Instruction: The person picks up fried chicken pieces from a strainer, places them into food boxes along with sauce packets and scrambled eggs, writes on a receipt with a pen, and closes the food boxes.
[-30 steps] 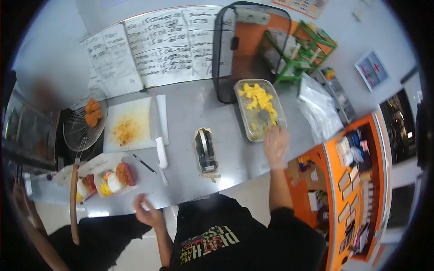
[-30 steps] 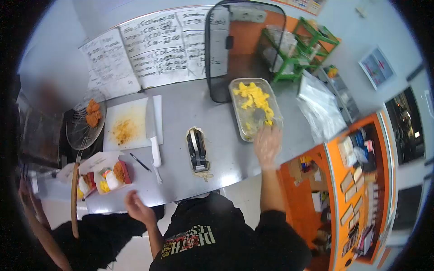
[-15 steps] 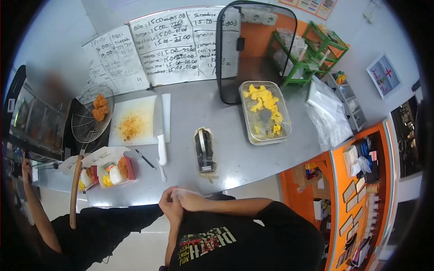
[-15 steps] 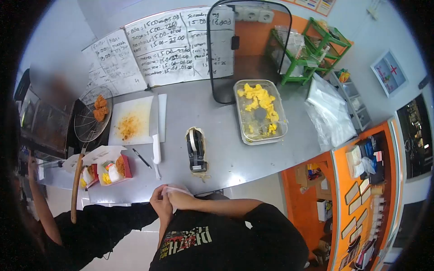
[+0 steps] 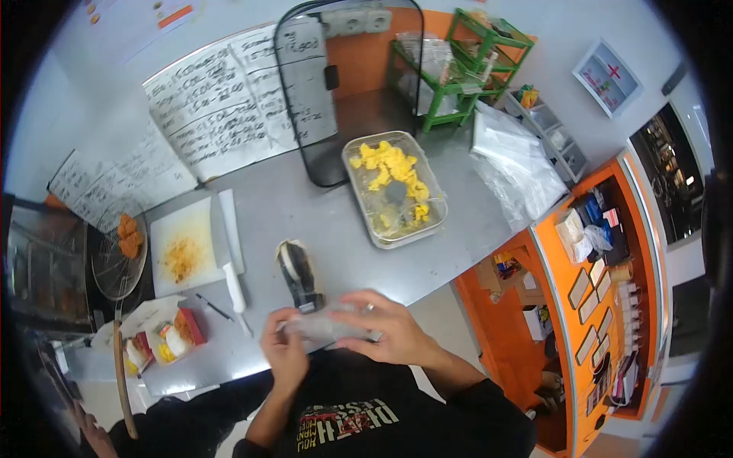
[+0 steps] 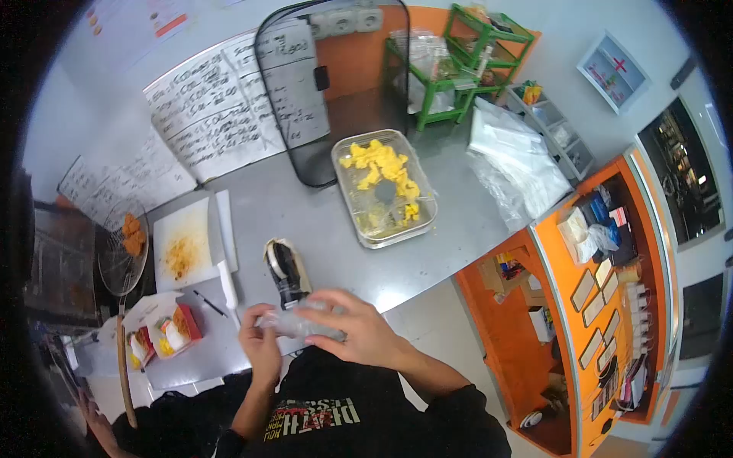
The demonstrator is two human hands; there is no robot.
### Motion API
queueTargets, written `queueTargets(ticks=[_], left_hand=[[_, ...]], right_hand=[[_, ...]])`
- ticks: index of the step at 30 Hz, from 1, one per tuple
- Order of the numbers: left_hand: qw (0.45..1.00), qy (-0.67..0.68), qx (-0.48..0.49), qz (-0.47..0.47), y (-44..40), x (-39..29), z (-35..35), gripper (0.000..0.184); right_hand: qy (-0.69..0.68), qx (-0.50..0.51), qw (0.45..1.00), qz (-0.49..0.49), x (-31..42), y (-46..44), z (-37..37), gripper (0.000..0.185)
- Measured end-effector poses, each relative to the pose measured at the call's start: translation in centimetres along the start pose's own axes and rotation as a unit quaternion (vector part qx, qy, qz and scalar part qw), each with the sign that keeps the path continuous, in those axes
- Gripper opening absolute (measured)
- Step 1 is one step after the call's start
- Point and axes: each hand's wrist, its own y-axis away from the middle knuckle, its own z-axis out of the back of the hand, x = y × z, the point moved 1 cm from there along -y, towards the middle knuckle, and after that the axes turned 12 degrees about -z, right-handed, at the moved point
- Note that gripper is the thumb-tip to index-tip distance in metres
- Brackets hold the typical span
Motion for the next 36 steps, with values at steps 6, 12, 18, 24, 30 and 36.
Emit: queueTargets(ticks=[6, 12, 18, 24, 30, 36], left_hand=[[0.953, 0.155, 0.238, 0.104, -2.0, -0.4, -8.9, 0.030], [0.938, 0.103, 0.279, 0.178, -0.4, -0.1, -7.6, 0.060], [0.986, -0.007, -0.008, 0.165, 6.0, 2.5, 0.6, 0.049], [0.891, -0.129, -0.371, 0.230, 18.0, 7.5, 13.7, 0.023], [0.743, -0.374, -0.509, 0.222, 22.1, 7.9, 29.1, 0.025], [0.644, -0.373, -0.654, 0.137, 14.8, 11.0, 42.6, 0.020]], right_hand=[[-0.004, -0.234, 0.960, -0.155, -11.5, -0.2, 7.4, 0.014], [-0.065, -0.253, 0.952, -0.162, -17.3, -3.6, 11.2, 0.019], [-0.154, 0.299, 0.937, -0.090, -9.9, -2.6, -5.0, 0.028], [-0.068, 0.390, 0.915, 0.079, -3.4, -2.1, -12.4, 0.039], [-0.078, 0.402, 0.912, 0.004, -5.9, -5.1, -12.4, 0.019], [-0.227, 0.490, 0.837, 0.085, 1.9, -6.0, -9.7, 0.056]])
